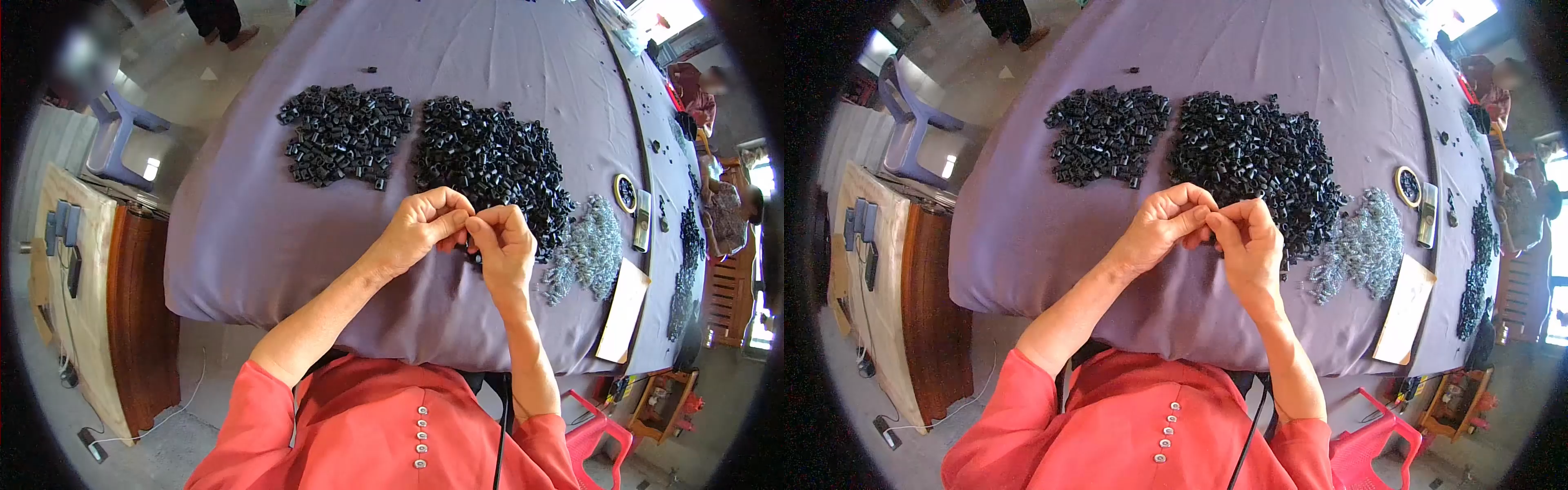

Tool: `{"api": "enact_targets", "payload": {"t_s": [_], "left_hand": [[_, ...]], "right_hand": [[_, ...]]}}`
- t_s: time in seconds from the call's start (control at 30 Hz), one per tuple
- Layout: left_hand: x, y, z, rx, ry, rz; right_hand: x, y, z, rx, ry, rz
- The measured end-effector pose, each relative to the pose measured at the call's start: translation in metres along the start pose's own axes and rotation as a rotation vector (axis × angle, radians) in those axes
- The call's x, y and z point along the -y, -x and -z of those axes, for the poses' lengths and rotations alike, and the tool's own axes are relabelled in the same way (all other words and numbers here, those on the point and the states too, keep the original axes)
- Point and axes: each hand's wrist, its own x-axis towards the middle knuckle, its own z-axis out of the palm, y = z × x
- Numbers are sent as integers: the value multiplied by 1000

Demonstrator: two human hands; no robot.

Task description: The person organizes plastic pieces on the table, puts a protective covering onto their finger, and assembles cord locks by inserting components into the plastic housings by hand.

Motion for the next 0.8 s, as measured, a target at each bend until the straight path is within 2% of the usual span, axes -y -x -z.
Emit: {"api": "enact_targets", "payload": {"t_s": [0.17,0.3,0.53,0.8], "left_hand": [[-1,3,-5,76,-22,12],[6,5,-10,123,-6,28],[12,11,-19,217,-39,96],[16,18,-30,238,-98,138]], "right_hand": [[0,7,11,75,-297,-195],[2,17,19,78,-280,-194],[-9,41,25,-17,-136,-47],[-19,60,29,-30,-388,-82]]}}
